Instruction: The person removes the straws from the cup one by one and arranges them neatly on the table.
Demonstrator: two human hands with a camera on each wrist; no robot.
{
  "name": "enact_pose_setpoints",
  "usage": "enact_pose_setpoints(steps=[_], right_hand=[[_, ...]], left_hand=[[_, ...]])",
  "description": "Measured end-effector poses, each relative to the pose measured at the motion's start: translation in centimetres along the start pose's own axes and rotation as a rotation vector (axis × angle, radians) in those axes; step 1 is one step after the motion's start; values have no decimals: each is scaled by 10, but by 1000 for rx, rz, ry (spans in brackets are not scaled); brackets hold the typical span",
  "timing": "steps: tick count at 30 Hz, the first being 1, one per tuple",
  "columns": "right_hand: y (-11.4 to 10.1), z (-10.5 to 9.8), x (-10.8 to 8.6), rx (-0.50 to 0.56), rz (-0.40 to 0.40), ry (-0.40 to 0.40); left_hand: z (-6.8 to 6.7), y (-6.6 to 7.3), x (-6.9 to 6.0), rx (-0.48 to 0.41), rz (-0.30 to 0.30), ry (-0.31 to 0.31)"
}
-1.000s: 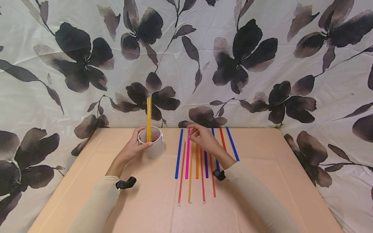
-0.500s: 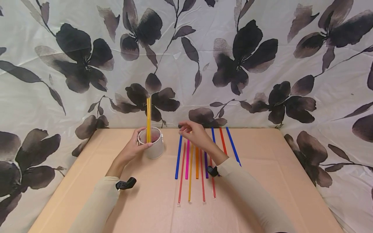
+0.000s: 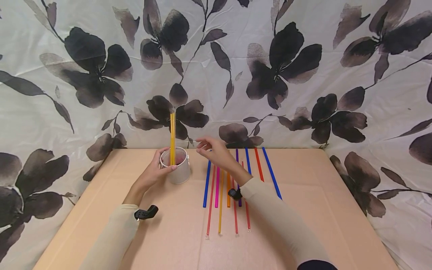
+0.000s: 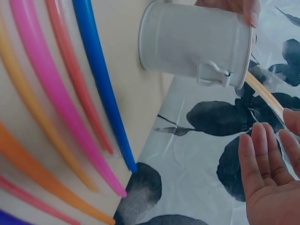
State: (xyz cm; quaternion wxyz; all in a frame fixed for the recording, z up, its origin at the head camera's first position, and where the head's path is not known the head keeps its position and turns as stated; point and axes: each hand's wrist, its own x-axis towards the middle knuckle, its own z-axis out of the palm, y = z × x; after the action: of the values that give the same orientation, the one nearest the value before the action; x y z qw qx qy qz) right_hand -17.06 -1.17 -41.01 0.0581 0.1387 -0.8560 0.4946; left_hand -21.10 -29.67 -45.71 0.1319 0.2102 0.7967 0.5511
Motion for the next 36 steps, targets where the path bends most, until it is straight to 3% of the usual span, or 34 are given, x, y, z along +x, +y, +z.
enact_pose_setpoints(steps=[2,6,17,27,36], right_hand=[[-1,3,4,2,-7,-4],[-2,9,11,23,-25,-4],[-4,30,32,41,-70,-34],[-5,48,50,101,-103,-84],[-4,56,61,56,-95,-163]], left_hand=[[0,-10,5,3,-4,7],[-1,-15,7,15,3,19],[-1,-15,6,20,51,38],[1,-15,7,32,39,42],[4,-14,9,34,42,48]])
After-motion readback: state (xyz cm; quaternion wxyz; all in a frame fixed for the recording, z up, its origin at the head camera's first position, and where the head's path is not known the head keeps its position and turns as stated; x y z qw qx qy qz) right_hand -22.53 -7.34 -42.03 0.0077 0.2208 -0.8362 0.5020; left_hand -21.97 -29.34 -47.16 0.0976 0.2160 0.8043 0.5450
